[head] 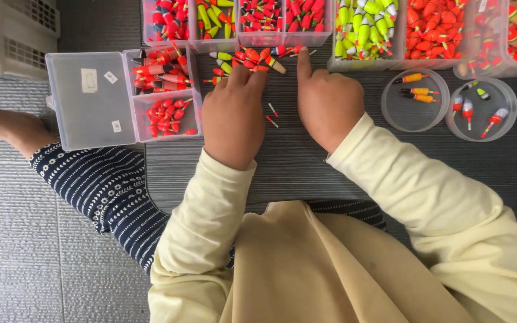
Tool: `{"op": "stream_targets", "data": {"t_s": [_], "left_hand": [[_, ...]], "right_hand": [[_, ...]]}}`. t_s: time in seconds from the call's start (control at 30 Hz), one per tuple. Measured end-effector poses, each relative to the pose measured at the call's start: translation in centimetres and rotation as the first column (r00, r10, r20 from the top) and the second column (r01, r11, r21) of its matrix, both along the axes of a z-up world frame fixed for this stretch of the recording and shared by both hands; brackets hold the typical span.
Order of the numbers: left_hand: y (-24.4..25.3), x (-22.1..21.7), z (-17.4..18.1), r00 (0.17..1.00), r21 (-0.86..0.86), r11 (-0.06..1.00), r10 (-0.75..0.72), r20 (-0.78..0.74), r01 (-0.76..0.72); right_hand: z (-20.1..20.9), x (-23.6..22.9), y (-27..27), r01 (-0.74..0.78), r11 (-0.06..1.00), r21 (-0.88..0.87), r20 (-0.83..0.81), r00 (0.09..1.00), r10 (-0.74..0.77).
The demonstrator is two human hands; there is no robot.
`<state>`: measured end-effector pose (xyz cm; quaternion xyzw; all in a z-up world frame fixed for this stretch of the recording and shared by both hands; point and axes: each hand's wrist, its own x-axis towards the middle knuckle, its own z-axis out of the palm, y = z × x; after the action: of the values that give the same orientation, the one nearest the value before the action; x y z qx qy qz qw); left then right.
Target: Assembling fishing floats by inserting thin stems into colorful foam bodies.
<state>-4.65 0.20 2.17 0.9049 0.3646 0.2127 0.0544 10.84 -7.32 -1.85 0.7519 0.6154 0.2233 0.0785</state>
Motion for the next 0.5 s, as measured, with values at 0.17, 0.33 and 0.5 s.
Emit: {"op": "stream_targets", "data": {"t_s": [0.17, 0.33, 0.5], "left_hand": [[-1.4, -1.0, 0.9, 0.998, -0.107, 0.993, 0.056, -0.009, -0.056], [-2.1, -1.4, 0.5, 0.997, -0.130, 0.989, 0.072, -0.007, -0.072], [-0.9, 0.9, 0.1, 1.000, 0.110, 0.994, -0.008, -0.012, 0.009]], "right_hand": [[0.6, -0.1, 0.0, -0.010, 0.998, 0.059, 0.040, 0.999, 0.007], [1.0, 0.6, -1.2, -0.034, 0.997, 0.063, -0.067, 0.997, 0.038], [3.0, 0.7, -2.7, -0.097, 0.991, 0.089, -0.262, 0.958, 0.117]]}}
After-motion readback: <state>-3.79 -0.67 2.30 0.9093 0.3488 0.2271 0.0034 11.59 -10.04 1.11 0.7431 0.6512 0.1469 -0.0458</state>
